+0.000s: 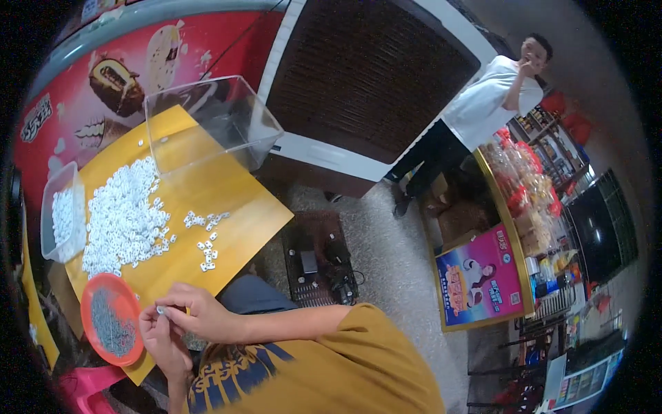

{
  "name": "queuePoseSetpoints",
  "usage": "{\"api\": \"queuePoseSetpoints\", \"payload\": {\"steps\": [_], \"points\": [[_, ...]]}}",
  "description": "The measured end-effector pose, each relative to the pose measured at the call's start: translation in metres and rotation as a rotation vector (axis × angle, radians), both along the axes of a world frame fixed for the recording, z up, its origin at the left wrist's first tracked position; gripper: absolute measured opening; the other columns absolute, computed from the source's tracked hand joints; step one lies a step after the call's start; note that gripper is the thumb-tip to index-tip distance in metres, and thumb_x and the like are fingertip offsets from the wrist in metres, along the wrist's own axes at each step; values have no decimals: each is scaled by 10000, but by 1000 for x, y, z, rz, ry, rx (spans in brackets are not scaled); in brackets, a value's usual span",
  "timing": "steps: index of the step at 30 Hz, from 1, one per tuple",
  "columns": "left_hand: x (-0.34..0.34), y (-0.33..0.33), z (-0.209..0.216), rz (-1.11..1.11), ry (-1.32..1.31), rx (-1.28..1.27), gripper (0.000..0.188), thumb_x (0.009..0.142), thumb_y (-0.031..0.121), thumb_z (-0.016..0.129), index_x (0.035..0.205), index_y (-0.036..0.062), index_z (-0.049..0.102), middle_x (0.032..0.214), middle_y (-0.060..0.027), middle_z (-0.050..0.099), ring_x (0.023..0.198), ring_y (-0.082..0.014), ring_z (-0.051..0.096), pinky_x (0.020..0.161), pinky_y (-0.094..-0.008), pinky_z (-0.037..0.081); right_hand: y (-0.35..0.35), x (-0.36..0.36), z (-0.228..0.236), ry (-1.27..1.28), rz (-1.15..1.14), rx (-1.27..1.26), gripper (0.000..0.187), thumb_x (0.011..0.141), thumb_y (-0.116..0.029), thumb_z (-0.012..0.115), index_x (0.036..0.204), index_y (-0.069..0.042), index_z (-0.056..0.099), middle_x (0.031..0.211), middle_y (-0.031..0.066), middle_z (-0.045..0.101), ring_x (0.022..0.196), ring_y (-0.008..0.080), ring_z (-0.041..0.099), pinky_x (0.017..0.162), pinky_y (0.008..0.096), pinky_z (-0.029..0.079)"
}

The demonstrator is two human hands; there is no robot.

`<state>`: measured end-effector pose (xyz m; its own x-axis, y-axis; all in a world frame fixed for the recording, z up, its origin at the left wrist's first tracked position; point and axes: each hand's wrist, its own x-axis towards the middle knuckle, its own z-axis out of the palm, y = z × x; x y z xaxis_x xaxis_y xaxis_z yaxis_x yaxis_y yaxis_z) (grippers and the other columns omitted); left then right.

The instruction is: The recorder is manually assembling small white plastic components by inserting metal pins into them.

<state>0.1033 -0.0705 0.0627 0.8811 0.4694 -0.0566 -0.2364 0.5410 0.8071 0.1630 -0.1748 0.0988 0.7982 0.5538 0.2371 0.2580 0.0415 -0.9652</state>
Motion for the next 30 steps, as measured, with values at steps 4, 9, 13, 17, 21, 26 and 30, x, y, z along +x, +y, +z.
{"api": "queuePoseSetpoints", "payload": {"steps": [4,9,13,17,21,26,30], "points": [[-5,-5,1,20,1,-8,135,827,37,496,950,9,447,766,-22,495,588,-52,453,502,-155,374,1,-7,-7,-20,1,4,173,806,-32,509,953,26,579,796,91,527,702,164,526,601,253,428],[-12,-11,-1,56,-22,-7,147,820,40,501,952,18,439,752,-16,484,579,-44,434,497,-153,356,-1,-15,-16,-135,-31,32,177,814,-24,515,971,30,575,810,86,534,691,141,538,570,231,442],[-17,-14,-6,76,1,47,158,827,81,510,956,34,432,728,6,454,577,-36,406,496,-154,318,-3,-20,-18,-65,-66,12,167,792,-55,525,931,20,580,792,106,543,761,220,539,658,292,428],[-18,-15,-6,95,14,51,159,818,59,503,948,35,415,718,1,460,573,-36,407,490,-152,318,-4,-20,-22,-110,-73,49,190,800,-21,527,977,23,578,778,85,535,718,167,532,607,251,431],[-16,-17,-6,129,29,52,162,817,63,504,948,37,413,706,4,450,564,-36,398,488,-155,315,-4,-20,-24,-48,-71,58,189,799,-20,527,977,22,579,777,85,534,713,168,531,606,252,430],[-14,-18,-7,135,58,63,165,818,63,503,951,39,409,698,6,441,560,-36,386,487,-158,306,-5,-16,-28,-34,-65,-3,160,784,-61,527,913,19,576,812,121,537,725,223,556,630,289,443],[-15,-19,-4,141,92,74,169,818,65,503,955,39,407,697,8,438,562,-36,385,488,-159,303,-4,-16,-30,-37,-61,21,155,779,-39,544,921,18,571,780,99,547,733,209,545,638,278,437]]}}
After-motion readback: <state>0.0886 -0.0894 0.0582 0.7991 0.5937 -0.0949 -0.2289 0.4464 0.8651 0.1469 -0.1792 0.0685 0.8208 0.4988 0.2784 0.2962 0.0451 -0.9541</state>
